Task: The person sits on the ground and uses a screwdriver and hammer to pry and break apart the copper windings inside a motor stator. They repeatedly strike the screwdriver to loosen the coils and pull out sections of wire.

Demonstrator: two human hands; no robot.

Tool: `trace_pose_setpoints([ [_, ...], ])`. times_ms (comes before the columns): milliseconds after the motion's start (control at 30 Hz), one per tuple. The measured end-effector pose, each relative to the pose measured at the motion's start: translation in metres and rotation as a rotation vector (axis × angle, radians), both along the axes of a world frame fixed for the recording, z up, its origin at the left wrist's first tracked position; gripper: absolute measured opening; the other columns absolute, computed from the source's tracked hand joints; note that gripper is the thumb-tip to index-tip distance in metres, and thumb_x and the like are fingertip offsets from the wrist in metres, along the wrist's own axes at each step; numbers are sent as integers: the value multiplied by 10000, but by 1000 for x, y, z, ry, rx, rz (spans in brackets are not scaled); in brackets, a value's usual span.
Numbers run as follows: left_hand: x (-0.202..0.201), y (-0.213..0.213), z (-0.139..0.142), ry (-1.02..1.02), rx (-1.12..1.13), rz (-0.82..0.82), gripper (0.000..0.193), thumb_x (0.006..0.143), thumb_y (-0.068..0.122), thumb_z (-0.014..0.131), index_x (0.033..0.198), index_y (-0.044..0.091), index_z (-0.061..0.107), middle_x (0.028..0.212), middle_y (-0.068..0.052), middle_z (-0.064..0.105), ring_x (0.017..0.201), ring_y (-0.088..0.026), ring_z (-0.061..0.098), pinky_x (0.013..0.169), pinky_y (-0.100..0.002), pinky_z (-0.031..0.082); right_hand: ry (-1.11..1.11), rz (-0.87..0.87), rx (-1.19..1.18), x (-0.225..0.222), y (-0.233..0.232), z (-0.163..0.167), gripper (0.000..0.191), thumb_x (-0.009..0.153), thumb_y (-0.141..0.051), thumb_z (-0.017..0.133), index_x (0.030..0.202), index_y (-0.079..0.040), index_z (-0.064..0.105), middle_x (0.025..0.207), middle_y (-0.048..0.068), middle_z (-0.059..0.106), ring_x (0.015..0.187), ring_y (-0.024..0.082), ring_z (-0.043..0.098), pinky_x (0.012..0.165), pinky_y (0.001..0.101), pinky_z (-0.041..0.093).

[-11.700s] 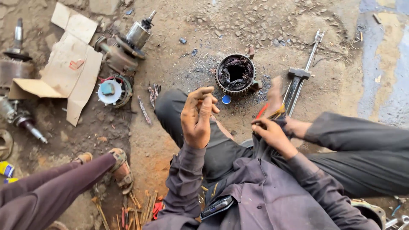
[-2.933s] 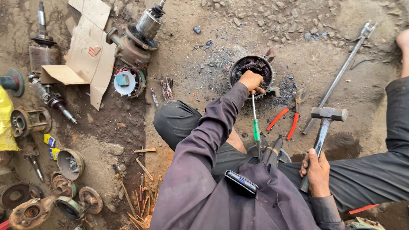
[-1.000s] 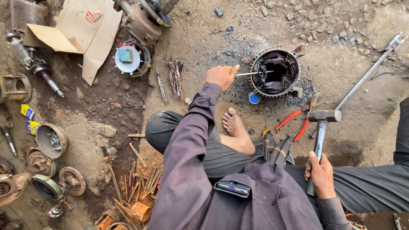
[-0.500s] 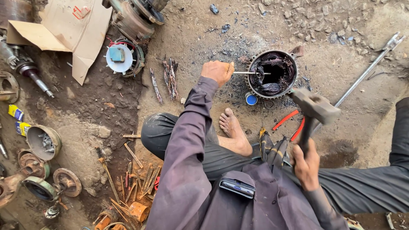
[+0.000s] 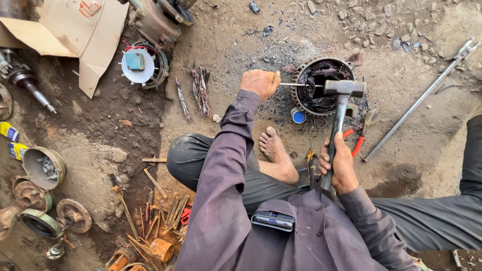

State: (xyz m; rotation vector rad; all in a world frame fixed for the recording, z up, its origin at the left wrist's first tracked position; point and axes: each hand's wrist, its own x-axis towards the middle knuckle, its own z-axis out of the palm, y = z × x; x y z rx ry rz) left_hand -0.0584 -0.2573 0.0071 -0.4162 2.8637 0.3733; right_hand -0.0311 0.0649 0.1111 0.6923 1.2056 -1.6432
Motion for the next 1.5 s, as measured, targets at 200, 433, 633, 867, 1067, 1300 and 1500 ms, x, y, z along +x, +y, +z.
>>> trace_pose_setpoints([
  [200,-2,1,7,5,-18,-15,623,1065,518,357,699,173,726,530,-68,583,469,-252,586,498,-427,482,-163,67,-57,-21,-18,9,445,1067,-563,417,946,-140,483,587,-43,373,387,55,320,350,243,283],
  [433,0,1,4,29,6,-3,618,1052,536,349,706,190,727,527,-65,574,472,-256,577,507,-431,479,-117,103,-203,-27,1,39,457,1053,-564,394,939,-132,491,563,-32,375,354,66,313,312,239,276],
  [633,2,3,0,5,-28,-6,649,1066,538,346,647,172,679,501,-62,538,454,-226,543,491,-421,445,75,148,249,-11,-35,29,405,1033,-490,439,929,-98,444,580,-3,388,401,98,372,359,289,351],
  [867,7,6,1,192,0,55,567,1008,517,437,662,179,732,570,-105,641,526,-326,641,497,-460,487,-152,-47,-436,-28,17,21,454,1103,-559,430,966,-130,493,590,-58,365,368,38,317,301,214,276],
  [1067,11,10,1,231,2,75,528,1015,483,461,698,166,741,620,-114,667,564,-346,660,526,-477,501,32,-32,27,-4,-22,18,430,1057,-547,387,967,-131,449,601,-45,380,408,62,348,358,252,310],
  [1300,6,8,2,61,12,67,576,1025,511,395,718,167,741,587,-103,653,520,-314,642,513,-458,493,-140,108,-224,4,2,24,473,1059,-580,410,978,-122,496,574,-49,367,365,66,305,313,257,261],
  [1500,10,11,-6,82,-36,52,616,1056,521,354,710,167,721,572,-75,620,497,-266,590,494,-433,468,105,17,120,2,-13,12,441,1064,-553,405,984,-124,471,602,-27,389,415,87,340,374,277,317],
])
